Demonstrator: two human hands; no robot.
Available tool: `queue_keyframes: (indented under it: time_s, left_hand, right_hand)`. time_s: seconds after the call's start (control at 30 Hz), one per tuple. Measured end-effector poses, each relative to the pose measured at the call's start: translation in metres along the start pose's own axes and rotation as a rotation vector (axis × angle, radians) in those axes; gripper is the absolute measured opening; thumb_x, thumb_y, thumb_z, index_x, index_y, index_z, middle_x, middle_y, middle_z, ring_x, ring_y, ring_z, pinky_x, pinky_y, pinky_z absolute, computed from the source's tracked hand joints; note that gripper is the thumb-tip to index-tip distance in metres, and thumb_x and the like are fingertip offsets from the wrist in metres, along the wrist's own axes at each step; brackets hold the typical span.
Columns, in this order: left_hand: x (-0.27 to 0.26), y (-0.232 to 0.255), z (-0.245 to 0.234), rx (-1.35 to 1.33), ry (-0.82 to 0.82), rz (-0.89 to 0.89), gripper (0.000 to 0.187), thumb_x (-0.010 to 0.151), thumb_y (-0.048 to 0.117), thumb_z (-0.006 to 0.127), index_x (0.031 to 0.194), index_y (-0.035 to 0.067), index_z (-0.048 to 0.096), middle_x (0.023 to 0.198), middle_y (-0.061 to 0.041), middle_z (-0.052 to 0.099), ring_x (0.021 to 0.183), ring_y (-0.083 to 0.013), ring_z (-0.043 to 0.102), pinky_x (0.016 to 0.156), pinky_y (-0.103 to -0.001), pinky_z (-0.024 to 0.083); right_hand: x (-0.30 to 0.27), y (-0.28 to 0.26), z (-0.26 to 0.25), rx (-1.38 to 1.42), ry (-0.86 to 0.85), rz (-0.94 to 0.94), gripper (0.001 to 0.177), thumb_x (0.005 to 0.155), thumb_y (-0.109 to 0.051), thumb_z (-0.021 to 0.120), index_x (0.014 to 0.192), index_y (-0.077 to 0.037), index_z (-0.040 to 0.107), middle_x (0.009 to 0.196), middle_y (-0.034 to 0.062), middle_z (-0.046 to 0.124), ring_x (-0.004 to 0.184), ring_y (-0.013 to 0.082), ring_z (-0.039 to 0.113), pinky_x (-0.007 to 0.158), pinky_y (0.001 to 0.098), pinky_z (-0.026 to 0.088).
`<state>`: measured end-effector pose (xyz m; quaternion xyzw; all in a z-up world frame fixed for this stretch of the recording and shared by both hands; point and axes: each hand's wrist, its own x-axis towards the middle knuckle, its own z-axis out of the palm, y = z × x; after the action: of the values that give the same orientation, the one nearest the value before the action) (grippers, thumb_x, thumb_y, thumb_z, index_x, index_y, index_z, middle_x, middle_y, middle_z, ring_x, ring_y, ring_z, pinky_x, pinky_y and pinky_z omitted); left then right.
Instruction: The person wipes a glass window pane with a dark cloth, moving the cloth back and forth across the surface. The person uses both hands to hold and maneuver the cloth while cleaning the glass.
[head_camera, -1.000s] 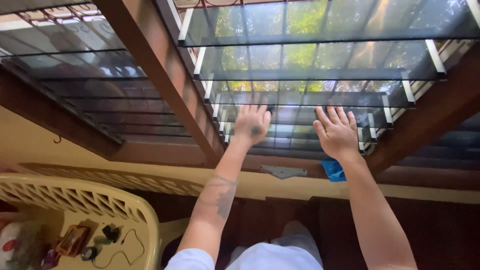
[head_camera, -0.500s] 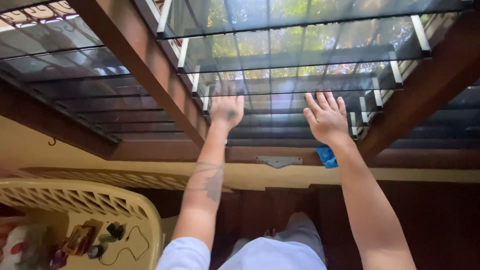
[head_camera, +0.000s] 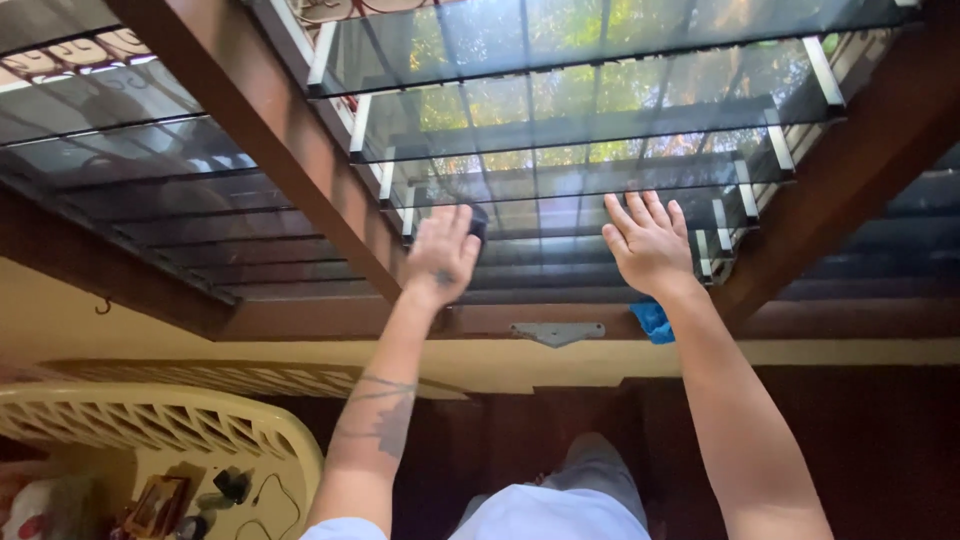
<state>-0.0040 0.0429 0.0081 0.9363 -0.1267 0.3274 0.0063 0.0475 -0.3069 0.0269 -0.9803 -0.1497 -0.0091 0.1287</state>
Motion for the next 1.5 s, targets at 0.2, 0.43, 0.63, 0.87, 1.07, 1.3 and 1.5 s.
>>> queue_keyframes:
  time_s: [0.2, 0.43, 0.63, 0.87, 1.07, 1.3, 1.5]
  left_hand:
    - [0.037, 0.009, 0.047, 0.094, 0.237, -0.082, 0.047, 0.096, 0.042, 0.060, 0.126, 0.008, 0.071, 0.123, -0.022, 0.067, 0.119, -0.0410, 0.062, 0.105, -0.052, 0.043]
    - [0.041, 0.061, 0.092, 0.024, 0.164, -0.020, 0.036, 0.094, 0.045, 0.053, 0.112, 0.020, 0.073, 0.095, -0.012, 0.072, 0.092, -0.0348, 0.070, 0.087, -0.051, 0.050]
    - [0.019, 0.070, 0.011, -0.028, -0.008, 0.055, 0.058, 0.096, 0.040, 0.056, 0.148, 0.015, 0.053, 0.147, -0.014, 0.056, 0.137, -0.0311, 0.052, 0.112, -0.045, 0.043]
    - [0.066, 0.068, 0.043, -0.032, 0.180, 0.023, 0.047, 0.097, 0.045, 0.055, 0.128, 0.011, 0.068, 0.115, -0.017, 0.067, 0.112, -0.0355, 0.064, 0.101, -0.047, 0.046]
    - [0.092, 0.111, 0.119, -0.105, 0.253, 0.014, 0.032, 0.090, 0.044, 0.057, 0.101, 0.019, 0.074, 0.082, -0.008, 0.069, 0.080, -0.0335, 0.070, 0.078, -0.050, 0.055]
    - [0.071, 0.127, 0.052, -0.104, 0.107, 0.181, 0.048, 0.099, 0.043, 0.051, 0.135, 0.014, 0.064, 0.127, -0.016, 0.067, 0.117, -0.0340, 0.063, 0.103, -0.049, 0.046]
    - [0.062, 0.090, 0.049, -0.125, 0.143, 0.163, 0.045, 0.099, 0.041, 0.053, 0.130, 0.012, 0.068, 0.121, -0.015, 0.070, 0.111, -0.0318, 0.066, 0.099, -0.043, 0.048]
  right_hand:
    - [-0.001, -0.003, 0.001, 0.018, 0.004, 0.016, 0.057, 0.110, -0.057, 0.021, 0.163, -0.037, 0.027, 0.172, -0.0016, 0.020, 0.159, 0.0234, 0.011, 0.127, 0.0475, -0.003]
    - [-0.003, -0.003, -0.002, 0.015, 0.018, 0.003, 0.057, 0.111, -0.057, 0.021, 0.163, -0.037, 0.027, 0.172, -0.0018, 0.021, 0.158, 0.0232, 0.012, 0.127, 0.0469, -0.002]
    - [-0.002, 0.000, -0.001, -0.031, 0.037, -0.034, 0.058, 0.109, -0.057, 0.024, 0.163, -0.036, 0.028, 0.171, 0.0001, 0.025, 0.158, 0.0246, 0.017, 0.128, 0.0482, 0.005]
    - [-0.003, -0.005, -0.001, -0.014, 0.025, -0.006, 0.059, 0.109, -0.058, 0.022, 0.163, -0.035, 0.029, 0.170, -0.0002, 0.025, 0.158, 0.0242, 0.016, 0.127, 0.0483, 0.002]
    - [-0.005, -0.008, -0.004, -0.030, 0.023, 0.000, 0.064, 0.109, -0.059, 0.018, 0.163, -0.026, 0.028, 0.170, 0.0025, 0.025, 0.158, 0.0238, 0.014, 0.128, 0.0463, -0.001]
    - [-0.004, 0.003, 0.012, -0.069, 0.122, -0.037, 0.069, 0.109, -0.061, 0.017, 0.163, -0.022, 0.030, 0.171, 0.0039, 0.023, 0.158, 0.0247, 0.016, 0.127, 0.0470, 0.001]
    - [-0.026, 0.018, 0.012, -0.181, 0.459, -0.094, 0.063, 0.106, -0.051, 0.040, 0.156, -0.013, 0.047, 0.158, 0.0111, 0.049, 0.147, 0.0304, 0.043, 0.121, 0.0518, 0.026]
